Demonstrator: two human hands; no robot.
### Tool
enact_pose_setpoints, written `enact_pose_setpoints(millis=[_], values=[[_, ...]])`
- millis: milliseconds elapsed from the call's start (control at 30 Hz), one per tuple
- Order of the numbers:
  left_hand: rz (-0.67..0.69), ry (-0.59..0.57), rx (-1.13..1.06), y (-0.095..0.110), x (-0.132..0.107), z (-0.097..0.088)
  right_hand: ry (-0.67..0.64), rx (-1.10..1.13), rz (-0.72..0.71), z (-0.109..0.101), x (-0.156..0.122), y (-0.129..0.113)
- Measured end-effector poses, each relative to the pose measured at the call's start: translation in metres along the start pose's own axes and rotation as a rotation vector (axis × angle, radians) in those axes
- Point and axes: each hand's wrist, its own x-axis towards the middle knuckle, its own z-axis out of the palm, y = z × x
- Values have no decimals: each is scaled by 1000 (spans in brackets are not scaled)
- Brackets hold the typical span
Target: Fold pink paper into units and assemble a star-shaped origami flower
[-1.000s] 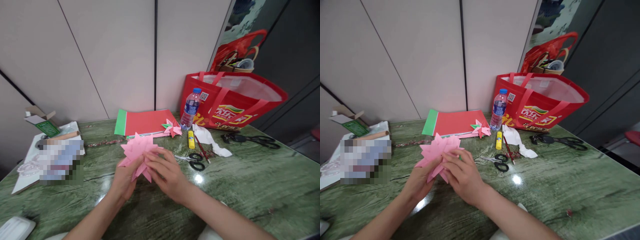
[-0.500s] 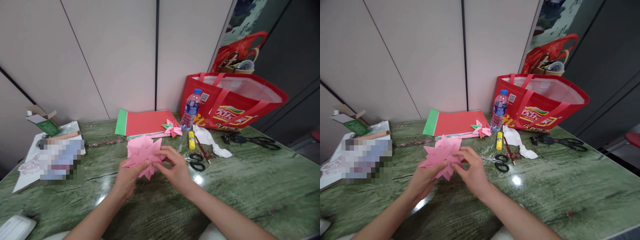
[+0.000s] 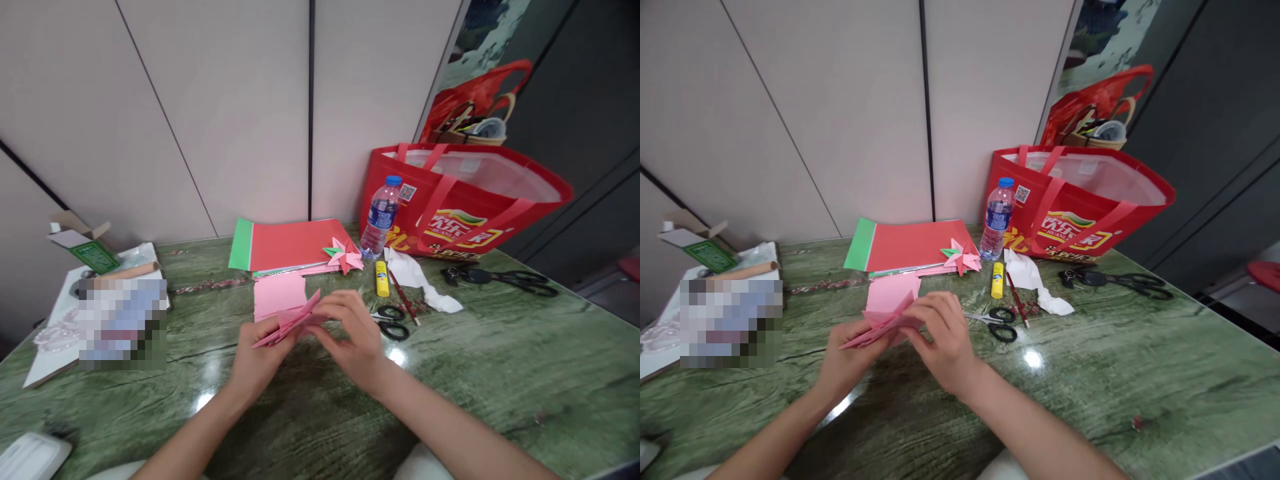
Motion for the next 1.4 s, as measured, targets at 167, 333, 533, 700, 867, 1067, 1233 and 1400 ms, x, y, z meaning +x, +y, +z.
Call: enact_pose_setpoints(millis=[167,333,533,700,867,1067,1233,1400], values=[[26,-37,86,-11,0,-2,-37,9,24,0,-1,1],[18,-33,128,-13,1,-3,-82,9,3,0,-1,1],[-8,-28,93,-7,2,-4,-166,-28,8,2,1,2],[-19,30,57,-3,3,-3,-168,7,8,3,1,1],[-62,31,32,-3,2,1,-107,90,179,6,-2,-2],[-102,11,38,-5,1,2,-24,96,150,8,-3,-3],[-131,21,-44,0,1,3,-81,35,15,4,2,-3],[-140,41,-81,5,2,4,-69,16,-8,5,0,-1]])
